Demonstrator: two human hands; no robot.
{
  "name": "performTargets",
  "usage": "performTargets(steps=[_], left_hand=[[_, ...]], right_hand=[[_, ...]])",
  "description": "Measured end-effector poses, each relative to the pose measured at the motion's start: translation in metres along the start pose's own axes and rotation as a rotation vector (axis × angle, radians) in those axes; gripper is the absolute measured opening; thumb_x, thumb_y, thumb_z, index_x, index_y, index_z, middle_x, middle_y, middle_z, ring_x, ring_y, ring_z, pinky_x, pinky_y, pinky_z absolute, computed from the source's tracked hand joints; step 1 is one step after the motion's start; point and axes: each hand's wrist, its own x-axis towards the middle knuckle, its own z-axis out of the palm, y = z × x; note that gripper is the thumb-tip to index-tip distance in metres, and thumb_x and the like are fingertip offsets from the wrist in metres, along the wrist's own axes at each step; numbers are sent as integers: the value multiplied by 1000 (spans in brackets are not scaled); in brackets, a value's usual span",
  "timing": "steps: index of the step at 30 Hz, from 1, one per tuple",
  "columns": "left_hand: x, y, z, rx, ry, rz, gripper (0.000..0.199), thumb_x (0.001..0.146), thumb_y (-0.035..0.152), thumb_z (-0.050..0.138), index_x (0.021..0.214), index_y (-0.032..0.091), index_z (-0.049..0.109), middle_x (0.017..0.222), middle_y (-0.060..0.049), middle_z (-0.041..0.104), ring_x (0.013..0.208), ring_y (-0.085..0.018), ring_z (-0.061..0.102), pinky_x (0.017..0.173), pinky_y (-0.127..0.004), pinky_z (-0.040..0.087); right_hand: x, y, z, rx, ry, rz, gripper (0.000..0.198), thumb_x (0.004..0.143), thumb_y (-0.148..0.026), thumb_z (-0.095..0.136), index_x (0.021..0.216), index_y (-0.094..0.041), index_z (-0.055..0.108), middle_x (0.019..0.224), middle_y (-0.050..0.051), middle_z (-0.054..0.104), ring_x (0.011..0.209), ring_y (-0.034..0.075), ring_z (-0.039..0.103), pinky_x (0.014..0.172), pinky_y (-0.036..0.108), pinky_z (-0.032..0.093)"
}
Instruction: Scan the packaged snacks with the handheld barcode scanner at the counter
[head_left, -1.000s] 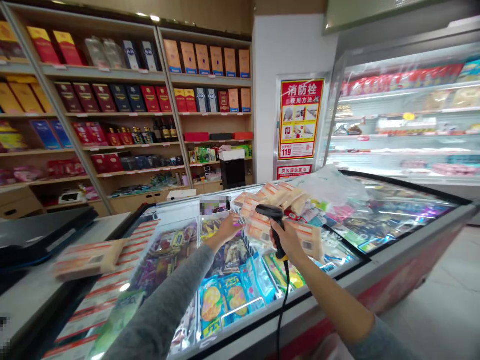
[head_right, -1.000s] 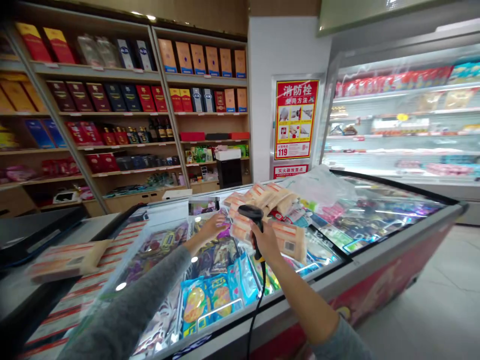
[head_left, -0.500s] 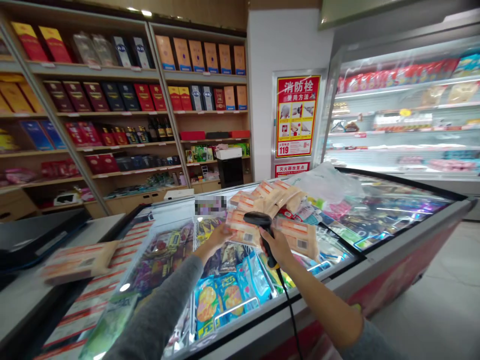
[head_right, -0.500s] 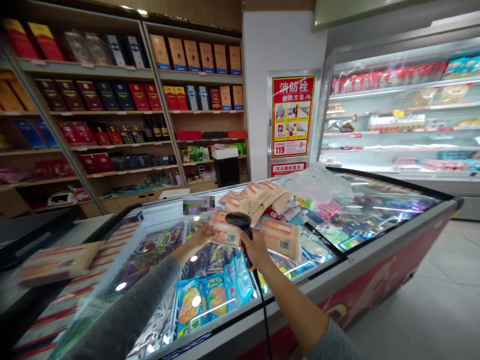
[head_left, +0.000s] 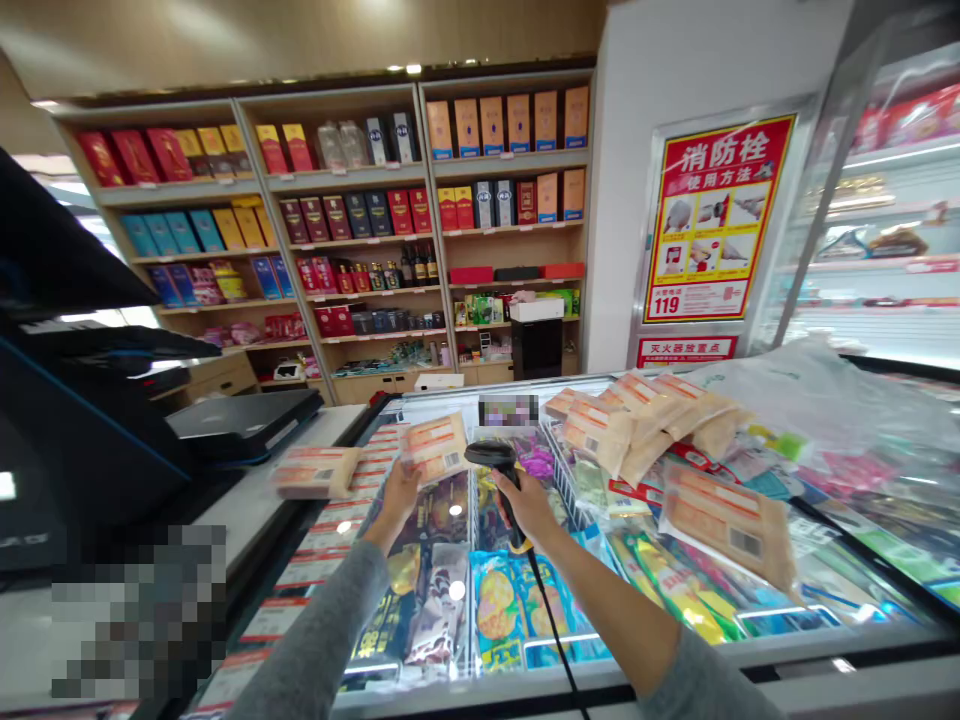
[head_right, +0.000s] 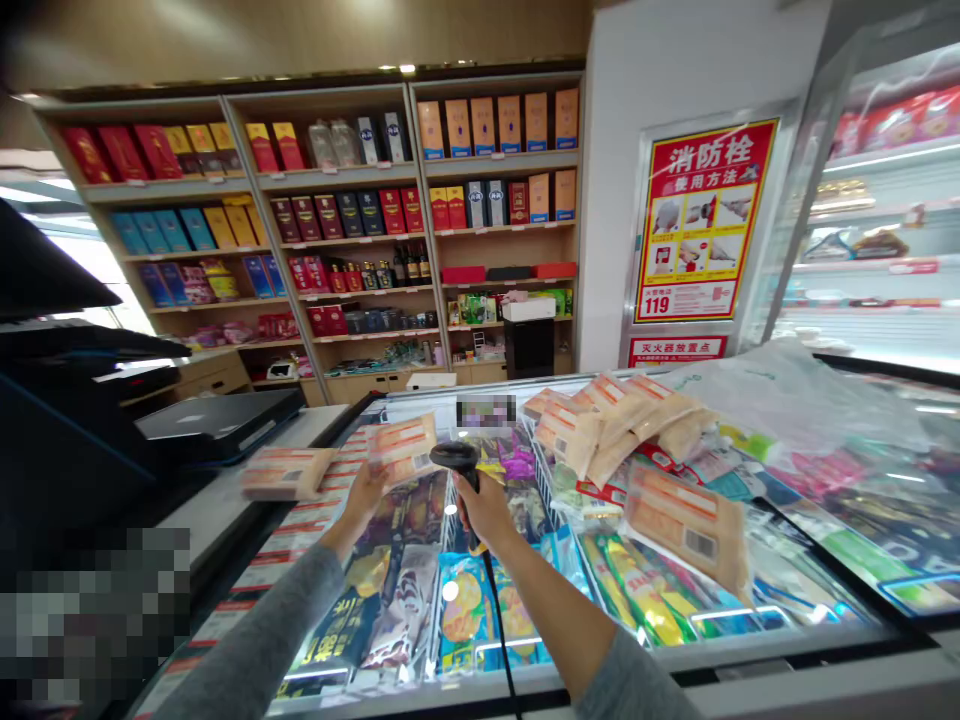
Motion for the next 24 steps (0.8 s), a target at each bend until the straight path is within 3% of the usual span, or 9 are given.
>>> performTargets(steps=[7, 15, 24], left_hand=[[-3, -14, -2, 57, 46, 8, 39, 71, 49, 74, 96, 21, 63, 95, -7, 73, 92, -27, 68, 88, -42, 51], [-9, -8, -2, -148, -6, -38, 52, 69, 62, 75, 96, 20, 63, 96, -7, 71, 90, -23, 66, 80, -34, 52], [-10, -4, -1, -303, -80, -81, 56, 68, 64, 77, 99, 20, 62, 93, -6, 73, 87, -23, 70, 82, -36, 54]], right_hand=[[-8, 18, -2, 34, -22, 65, 49, 76, -69, 66, 74, -23, 48, 50, -7, 52, 33, 9, 43, 35, 24, 33], [-22, 20, -4, 34, -152, 63, 49, 81, -68, 64, 82, -21, 52, 55, -5, 56, 36, 10, 46, 37, 24, 34], [-26, 18, 0, 45, -135, 58, 55, 76, -73, 67, 80, -21, 51, 56, -5, 56, 36, 9, 46, 36, 22, 34]])
